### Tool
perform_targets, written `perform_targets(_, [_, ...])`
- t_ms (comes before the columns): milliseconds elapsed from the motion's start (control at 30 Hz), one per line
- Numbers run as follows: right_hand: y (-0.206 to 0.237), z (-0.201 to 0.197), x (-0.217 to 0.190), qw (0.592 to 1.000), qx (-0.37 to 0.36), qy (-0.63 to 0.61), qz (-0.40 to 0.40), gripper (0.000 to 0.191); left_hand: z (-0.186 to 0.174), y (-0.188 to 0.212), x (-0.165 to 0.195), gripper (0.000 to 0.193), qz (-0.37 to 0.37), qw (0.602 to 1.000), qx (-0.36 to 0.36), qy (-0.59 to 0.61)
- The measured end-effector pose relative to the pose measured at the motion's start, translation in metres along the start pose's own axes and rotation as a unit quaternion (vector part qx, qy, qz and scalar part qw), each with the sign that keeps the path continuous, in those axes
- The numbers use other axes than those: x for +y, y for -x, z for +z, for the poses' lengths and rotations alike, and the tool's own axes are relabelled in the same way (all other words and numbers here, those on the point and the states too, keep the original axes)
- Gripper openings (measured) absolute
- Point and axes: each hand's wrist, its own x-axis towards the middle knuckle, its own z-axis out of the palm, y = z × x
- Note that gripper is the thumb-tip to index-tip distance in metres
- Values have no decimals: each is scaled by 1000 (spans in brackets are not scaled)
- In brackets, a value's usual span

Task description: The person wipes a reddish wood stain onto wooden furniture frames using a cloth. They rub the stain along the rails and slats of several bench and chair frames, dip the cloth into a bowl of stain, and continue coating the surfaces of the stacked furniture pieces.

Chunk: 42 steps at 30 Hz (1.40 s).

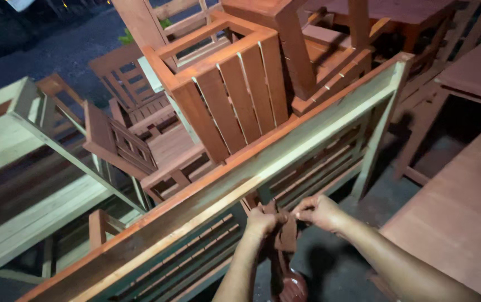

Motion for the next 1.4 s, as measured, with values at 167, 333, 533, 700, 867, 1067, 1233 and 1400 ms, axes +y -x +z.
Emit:
perform_targets(167, [-8, 4, -8, 998, 27, 54, 20, 14, -6, 5, -9, 46, 175, 971, 57, -152])
perform_targets(333, [-27, 5, -6, 999, -22, 33, 5, 17, -13, 6, -9, 41, -40, 997, 15, -63])
perform_targets(533, [-55, 8, 1, 998, -42, 40, -6, 14, -12, -5, -22, 38, -51, 998, -3, -46])
perform_targets(700, [-51, -15, 14, 995, -9, 73, 64, 16, 9, -24, -18, 44, 106, 993, 22, -43])
perform_targets(867, [-39, -44, 33, 995, 55, 59, 64, 17, 37, -33, -8, 39, -13, 991, -63, -115])
perform_targets(1067, [-41, -24, 46, 998, 59, 5, 17, 16, 24, -34, -26, 39, -10, 976, -95, -193])
perform_targets(1233, [-47, -9, 52, 999, 33, 13, 36, 16, 16, -50, -55, 33, -12, 979, -74, -188])
perform_targets(1400, [-48, -5, 60, 998, 42, 20, 30, 13, 22, -45, -81, 48, 0, 980, -18, -198])
